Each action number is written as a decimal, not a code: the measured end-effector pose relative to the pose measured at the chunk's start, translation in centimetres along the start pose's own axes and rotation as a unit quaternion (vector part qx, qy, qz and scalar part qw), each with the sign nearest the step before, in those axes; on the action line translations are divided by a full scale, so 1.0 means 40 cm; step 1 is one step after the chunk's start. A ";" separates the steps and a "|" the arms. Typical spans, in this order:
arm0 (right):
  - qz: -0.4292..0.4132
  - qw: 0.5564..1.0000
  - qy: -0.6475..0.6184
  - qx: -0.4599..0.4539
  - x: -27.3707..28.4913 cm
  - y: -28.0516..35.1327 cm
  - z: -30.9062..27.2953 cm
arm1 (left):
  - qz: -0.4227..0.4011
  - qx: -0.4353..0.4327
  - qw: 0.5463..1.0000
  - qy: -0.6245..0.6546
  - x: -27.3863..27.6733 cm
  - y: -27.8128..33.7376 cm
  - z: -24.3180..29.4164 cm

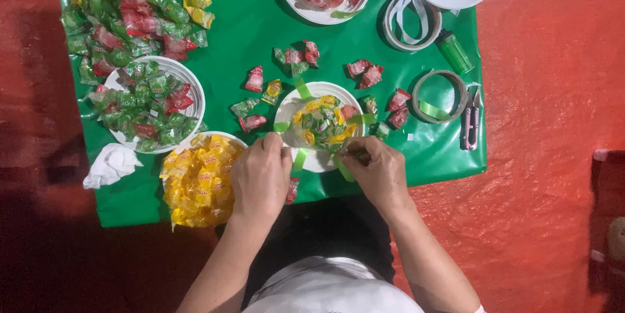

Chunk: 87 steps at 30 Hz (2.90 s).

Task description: Arranging wrapped candies from plates into a central bowl.

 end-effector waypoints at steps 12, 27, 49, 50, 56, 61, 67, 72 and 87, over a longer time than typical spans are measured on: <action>0.009 0.999 -0.011 0.044 0.019 0.007 -0.030 | 0.016 -0.010 1.000 -0.011 0.012 0.000 0.003; 0.149 0.989 0.021 -0.003 0.220 -0.030 0.063 | -0.005 -0.002 1.000 -0.004 0.011 0.000 0.006; 0.119 0.956 0.265 0.042 0.120 -0.033 0.051 | 0.022 -0.049 0.997 -0.058 0.018 0.019 0.042; 0.112 0.961 0.254 0.024 0.122 -0.034 0.055 | 0.028 -0.053 0.996 -0.059 0.020 0.021 0.043; 0.090 0.981 0.166 -0.031 0.131 -0.022 0.052 | 0.031 -0.050 0.998 -0.017 0.033 0.036 0.031; 0.089 0.995 0.032 -0.008 0.167 -0.012 0.026 | 0.042 -0.046 0.998 0.023 0.052 0.048 0.021; 0.067 0.996 -0.032 0.052 0.184 0.009 0.008 | 0.064 -0.050 0.996 0.036 0.071 0.058 0.019; -0.053 0.968 -0.242 0.033 0.160 0.035 0.001 | 0.077 -0.051 0.994 0.058 0.065 0.071 0.004; -0.053 0.992 -0.116 0.005 0.118 0.059 -0.033 | 0.158 -0.115 0.980 0.033 0.160 0.063 0.018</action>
Point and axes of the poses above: each hand's wrist, its own y-axis away from the middle knuckle, its own x-axis out of the back of the hand, z = x × y, the point moved 6 cm from there along -y, towards the middle knuckle, and after that the axes turned 14 degrees about -x, right-handed, at the moved point
